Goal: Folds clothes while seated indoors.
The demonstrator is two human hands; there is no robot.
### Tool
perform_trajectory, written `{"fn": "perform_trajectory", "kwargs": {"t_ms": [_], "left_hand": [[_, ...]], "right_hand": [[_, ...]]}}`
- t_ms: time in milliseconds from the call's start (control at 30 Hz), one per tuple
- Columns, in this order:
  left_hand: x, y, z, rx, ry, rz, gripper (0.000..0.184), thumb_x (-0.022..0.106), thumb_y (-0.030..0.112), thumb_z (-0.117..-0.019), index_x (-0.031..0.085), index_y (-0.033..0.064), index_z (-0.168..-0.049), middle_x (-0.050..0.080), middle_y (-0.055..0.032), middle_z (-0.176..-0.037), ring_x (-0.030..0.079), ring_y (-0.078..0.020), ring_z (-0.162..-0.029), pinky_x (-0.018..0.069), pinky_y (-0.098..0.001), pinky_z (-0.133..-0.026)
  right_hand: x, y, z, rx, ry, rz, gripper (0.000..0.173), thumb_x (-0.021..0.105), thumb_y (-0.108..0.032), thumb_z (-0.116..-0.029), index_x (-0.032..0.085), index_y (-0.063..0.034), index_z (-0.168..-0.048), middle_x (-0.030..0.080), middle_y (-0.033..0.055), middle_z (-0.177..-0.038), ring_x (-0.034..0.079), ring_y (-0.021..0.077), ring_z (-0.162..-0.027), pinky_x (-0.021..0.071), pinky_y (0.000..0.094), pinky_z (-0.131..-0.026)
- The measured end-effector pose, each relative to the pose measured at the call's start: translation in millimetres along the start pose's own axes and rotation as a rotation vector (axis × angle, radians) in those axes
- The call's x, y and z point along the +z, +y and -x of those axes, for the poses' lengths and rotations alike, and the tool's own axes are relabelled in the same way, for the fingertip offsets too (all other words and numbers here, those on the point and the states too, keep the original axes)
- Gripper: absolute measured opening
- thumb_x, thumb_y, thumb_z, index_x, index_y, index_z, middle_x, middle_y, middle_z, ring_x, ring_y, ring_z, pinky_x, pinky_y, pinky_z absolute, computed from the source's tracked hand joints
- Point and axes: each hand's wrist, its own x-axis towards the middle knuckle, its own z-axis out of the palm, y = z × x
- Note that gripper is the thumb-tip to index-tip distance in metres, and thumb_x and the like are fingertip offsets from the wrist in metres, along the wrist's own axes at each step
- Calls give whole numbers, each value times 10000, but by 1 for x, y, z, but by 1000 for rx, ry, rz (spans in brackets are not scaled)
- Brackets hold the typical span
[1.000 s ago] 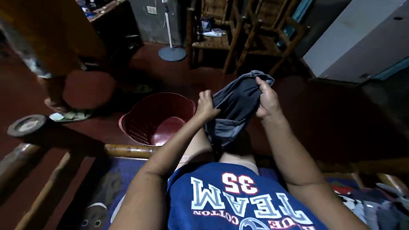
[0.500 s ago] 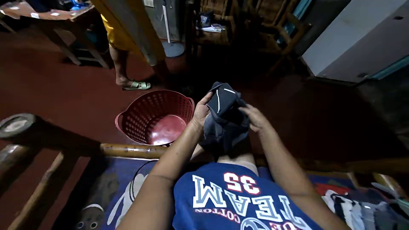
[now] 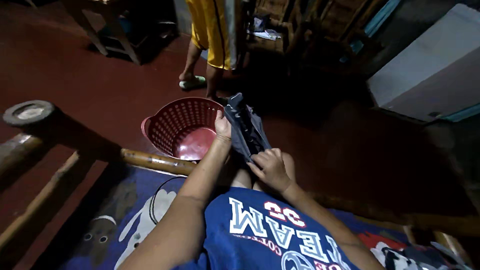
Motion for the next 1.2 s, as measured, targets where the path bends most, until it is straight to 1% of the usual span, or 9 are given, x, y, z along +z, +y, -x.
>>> {"fn": "perform_trajectory", "kwargs": {"t_ms": [133,200,300,367,467,567,767,967,1200], "left_hand": [[37,37,50,-29,263,69,603,139,482,-1094,580,133,-877,653,-28,-708,654,-114,-653,560,-291,-597],[-18,36,44,80,-400,138,632,96,473,-1094,579,65,-1104,718,-78,-980,701,-141,-937,589,-314,-817],[30,58,64,82,143,81,598,159,454,-1096,590,110,-863,662,-30,-699,665,-104,-658,565,-270,-614],[-28,54,40,225,-431,131,551,141,399,-1105,567,50,-1081,711,-87,-958,702,-148,-929,589,-317,-819],[28,71,48,136,496,78,521,149,406,-1109,552,106,-970,608,-42,-770,622,-126,-706,544,-300,-655],[-60,57,12,221,161,57,617,114,521,-1073,579,117,-1106,698,-55,-954,688,-168,-908,588,-389,-794],[-66,54,7,238,114,100,609,133,515,-1065,605,132,-1035,703,-43,-897,693,-167,-846,591,-385,-744],[-50,45,7,470,716,173,438,278,420,-1100,457,79,-1309,552,-106,-1169,567,-198,-1042,509,-429,-908],[-58,48,2,455,733,153,468,293,458,-1088,459,86,-1318,568,-117,-1199,585,-221,-1074,519,-466,-913]], "right_hand": [[17,-12,10,-119,-142,-108,284,603,-376,-1005,724,-123,-961,677,43,-827,638,237,-837,471,454,-876],[23,-13,11,-111,-197,-155,300,595,-382,-1008,722,-111,-992,684,57,-858,643,247,-864,479,459,-873],[27,-12,6,-52,-219,-189,305,590,-361,-1012,734,-96,-1059,723,73,-944,671,258,-937,496,483,-883],[28,-11,2,-11,-225,-191,314,578,-360,-1017,731,-100,-1103,732,72,-996,675,258,-983,504,487,-887],[32,-9,1,15,-253,-210,335,578,-346,-1014,713,-88,-1179,731,87,-1077,671,274,-1045,507,502,-899],[35,-8,2,17,-294,-238,338,565,-332,-1020,693,-89,-1216,722,86,-1146,658,272,-1112,503,507,-931],[36,-8,3,26,-282,-264,342,581,-300,-1007,689,-66,-1232,721,101,-1173,660,285,-1138,505,529,-957],[39,-7,4,49,-332,-318,397,582,-287,-1008,650,-25,-1298,697,139,-1253,638,315,-1202,482,547,-1017],[41,-5,4,79,-380,-338,405,585,-281,-1004,639,-28,-1317,686,142,-1275,619,323,-1232,463,554,-1042]]}}
